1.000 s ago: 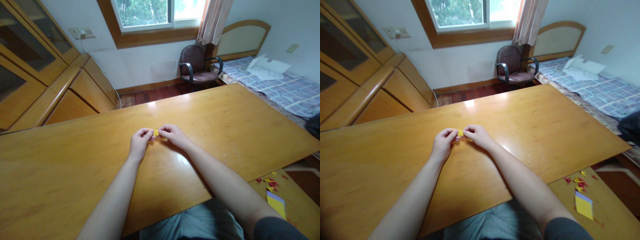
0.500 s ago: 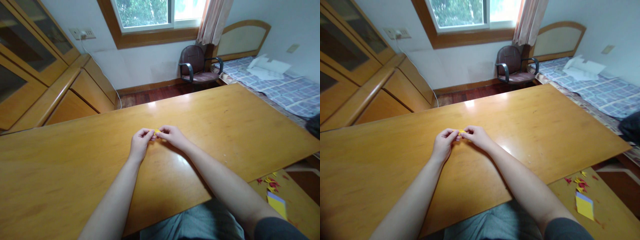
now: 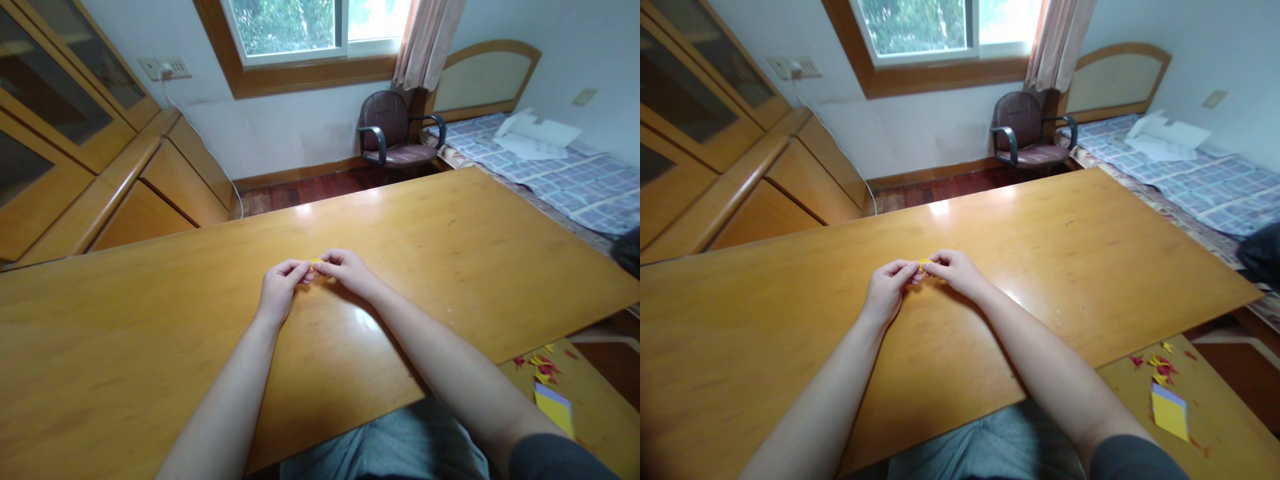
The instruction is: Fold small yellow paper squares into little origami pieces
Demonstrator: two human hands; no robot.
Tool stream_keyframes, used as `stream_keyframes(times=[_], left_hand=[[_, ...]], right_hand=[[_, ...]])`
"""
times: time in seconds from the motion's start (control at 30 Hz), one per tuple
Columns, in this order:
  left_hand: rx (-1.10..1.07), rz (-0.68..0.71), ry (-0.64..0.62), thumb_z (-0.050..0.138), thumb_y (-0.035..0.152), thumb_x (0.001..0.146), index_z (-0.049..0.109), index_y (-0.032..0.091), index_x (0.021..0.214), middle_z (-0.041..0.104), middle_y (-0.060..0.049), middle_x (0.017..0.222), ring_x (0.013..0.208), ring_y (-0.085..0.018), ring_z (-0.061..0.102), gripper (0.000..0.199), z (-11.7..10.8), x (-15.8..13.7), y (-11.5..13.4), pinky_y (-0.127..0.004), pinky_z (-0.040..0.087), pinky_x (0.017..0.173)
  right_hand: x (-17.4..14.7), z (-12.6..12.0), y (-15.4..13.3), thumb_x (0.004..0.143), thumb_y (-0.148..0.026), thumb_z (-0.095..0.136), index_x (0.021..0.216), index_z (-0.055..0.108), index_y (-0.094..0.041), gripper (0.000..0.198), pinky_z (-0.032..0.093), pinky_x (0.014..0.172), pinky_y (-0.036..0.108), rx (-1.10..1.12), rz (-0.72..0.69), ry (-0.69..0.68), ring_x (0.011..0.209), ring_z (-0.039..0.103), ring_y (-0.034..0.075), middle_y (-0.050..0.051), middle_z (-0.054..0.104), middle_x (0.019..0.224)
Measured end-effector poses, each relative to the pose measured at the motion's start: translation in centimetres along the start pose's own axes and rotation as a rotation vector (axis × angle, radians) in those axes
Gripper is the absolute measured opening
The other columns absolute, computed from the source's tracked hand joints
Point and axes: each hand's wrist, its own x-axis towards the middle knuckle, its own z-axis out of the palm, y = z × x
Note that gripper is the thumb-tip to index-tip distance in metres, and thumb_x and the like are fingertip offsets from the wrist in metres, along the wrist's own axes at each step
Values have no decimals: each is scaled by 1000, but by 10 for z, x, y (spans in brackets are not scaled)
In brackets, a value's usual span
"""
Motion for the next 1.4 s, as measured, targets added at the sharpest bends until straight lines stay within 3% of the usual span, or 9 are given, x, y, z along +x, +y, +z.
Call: stream_keyframes(times=[0.4,0.7,0.93,1.4], left_hand=[[-49,-42,-69,72,44,77,74,13,70,75,-9,71,58,-14,64,32,1,0,3,-25,52,59],[-18,-10,-98,71,44,81,73,13,76,74,-7,74,61,-13,65,32,0,-1,1,-24,53,61],[69,5,-47,78,39,74,71,16,75,71,-2,68,59,-12,64,25,0,-2,2,-24,53,61],[53,-16,-8,79,37,72,69,14,71,71,-2,64,53,-11,60,24,2,-3,4,-22,49,56]], right_hand=[[-1,-3,-4,74,-37,73,74,66,-14,24,43,68,26,102,16,-6,65,56,12,-1,64,68],[0,-4,-4,72,-39,74,73,65,-15,26,43,67,26,123,28,-2,65,55,12,-1,65,68],[-4,-4,-4,76,-43,73,77,68,-14,30,43,66,26,35,24,-38,67,56,13,1,66,71],[-4,-2,-4,78,-39,67,73,65,-16,23,46,72,28,88,6,-33,68,58,14,1,67,70]])
